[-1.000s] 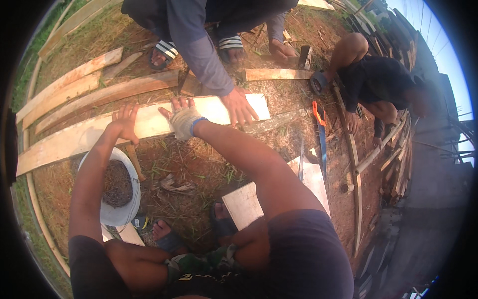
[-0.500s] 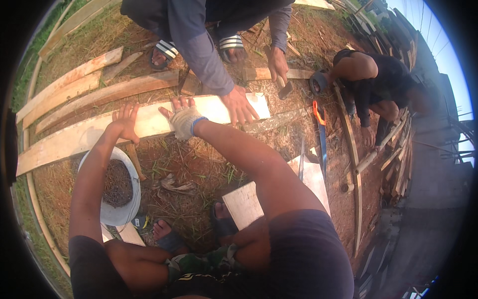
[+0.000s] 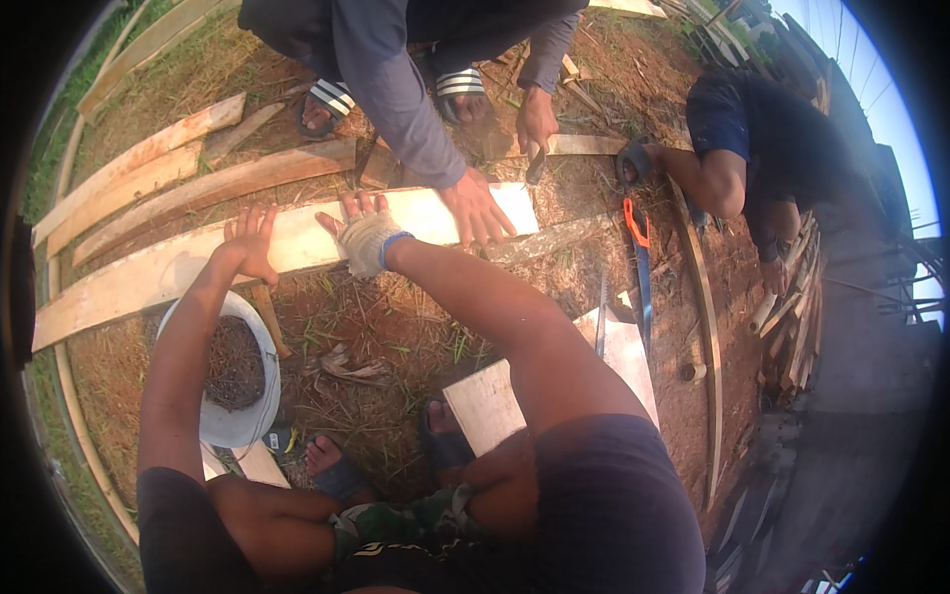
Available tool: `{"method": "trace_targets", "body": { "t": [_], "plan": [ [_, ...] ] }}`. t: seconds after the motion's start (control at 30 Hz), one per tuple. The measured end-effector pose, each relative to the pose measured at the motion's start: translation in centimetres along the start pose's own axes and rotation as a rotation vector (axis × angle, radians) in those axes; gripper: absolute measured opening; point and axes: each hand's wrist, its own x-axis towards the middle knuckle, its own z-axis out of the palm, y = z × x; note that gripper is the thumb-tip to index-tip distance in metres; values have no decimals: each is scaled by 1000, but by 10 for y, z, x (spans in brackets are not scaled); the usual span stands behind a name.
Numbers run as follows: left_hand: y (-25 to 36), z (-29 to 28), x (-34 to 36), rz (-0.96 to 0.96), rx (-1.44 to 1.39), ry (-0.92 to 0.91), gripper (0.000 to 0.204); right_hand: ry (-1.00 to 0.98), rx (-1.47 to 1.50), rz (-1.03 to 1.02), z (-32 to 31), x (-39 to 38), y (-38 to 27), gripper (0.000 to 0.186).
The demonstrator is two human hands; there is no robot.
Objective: The person uses a hand saw to cut a wooden plank while sitting on the ground. After cutting, the person places the saw down and picks up a bucket of nails, then hands a cut piece of wood to another person.
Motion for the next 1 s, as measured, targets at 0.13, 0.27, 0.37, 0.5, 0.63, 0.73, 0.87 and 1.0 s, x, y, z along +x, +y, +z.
{"method": "trace_targets", "body": {
  "t": [0.13, 0.27, 0.37, 0.5, 0.63, 0.73, 0.87, 1.0],
  "plan": [
    [0, 0, -2, -10, 6, -5, 155, 1, -7, -6, -1, -1, -1, 115],
    [3, -2, -3, -9, 5, -7, 154, 10, -11, -9, 1, -1, 1, 116],
    [2, -1, -4, -18, 6, -2, 153, 23, -13, -17, 2, -1, 0, 117],
    [2, -2, -3, -14, 2, -6, 154, 21, -19, -15, 0, -3, 0, 117],
    [4, 0, -3, -18, 0, 1, 153, 23, -22, -10, 0, -2, -1, 117],
    [3, 2, -3, -23, 3, 14, 153, 18, -17, -11, -1, -2, -1, 116],
    [5, 1, -5, -17, -3, 10, 153, 13, -18, -19, -5, -6, -1, 116],
    [4, 2, -5, -23, -10, 18, 155, 25, -21, -18, 0, -4, -2, 117]
  ]
}}
